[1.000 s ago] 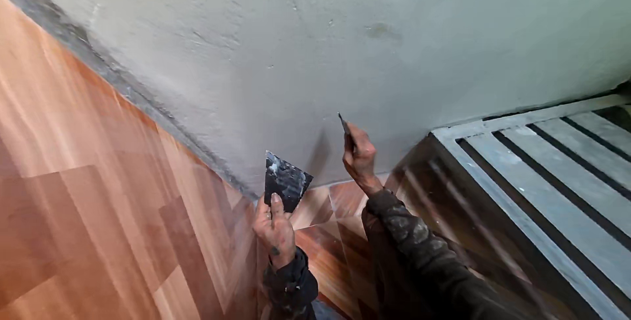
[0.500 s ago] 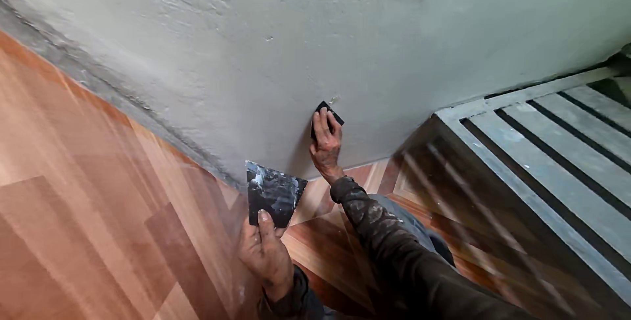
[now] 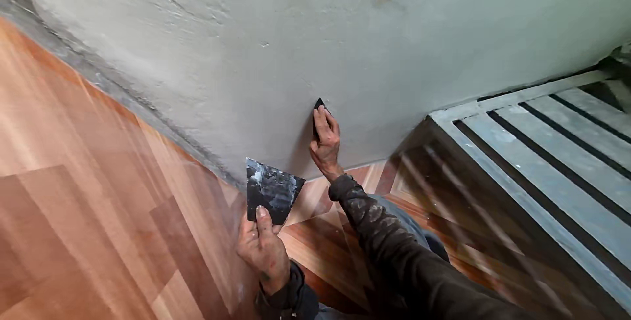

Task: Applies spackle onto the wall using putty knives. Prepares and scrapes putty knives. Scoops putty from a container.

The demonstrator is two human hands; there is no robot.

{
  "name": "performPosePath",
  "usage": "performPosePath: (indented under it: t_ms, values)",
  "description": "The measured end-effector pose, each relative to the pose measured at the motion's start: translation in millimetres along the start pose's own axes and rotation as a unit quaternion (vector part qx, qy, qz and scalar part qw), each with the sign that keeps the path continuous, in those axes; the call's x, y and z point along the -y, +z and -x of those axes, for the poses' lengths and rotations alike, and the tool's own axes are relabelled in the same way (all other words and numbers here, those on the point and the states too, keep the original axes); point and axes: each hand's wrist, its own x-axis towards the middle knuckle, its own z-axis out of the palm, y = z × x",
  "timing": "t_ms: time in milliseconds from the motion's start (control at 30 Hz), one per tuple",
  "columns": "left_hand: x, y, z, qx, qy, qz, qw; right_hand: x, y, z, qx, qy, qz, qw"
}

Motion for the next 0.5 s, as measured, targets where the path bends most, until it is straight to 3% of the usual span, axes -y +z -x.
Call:
performPosePath:
  t_ms: [100,233,333,500]
  values:
    - [0,4,2,0.007,0.007,0.008,1.0,-3,-17,0,0.028,-0.02,0.006,0.999]
    - [-6,9,7,0.014,0.005,0.001,1.0,-11,-36,-9,-0.025,-0.003,0.038,0.999]
    - [-11,7,11,0.013,0.007,-0.009,1.0,-8,-13,-8,-0.029,0.009,0.037,0.999]
    - [-14,9,11,-0.003,0.011,-0.005,1.0,3,2,5,0.049,-0.016,0.027,0.998]
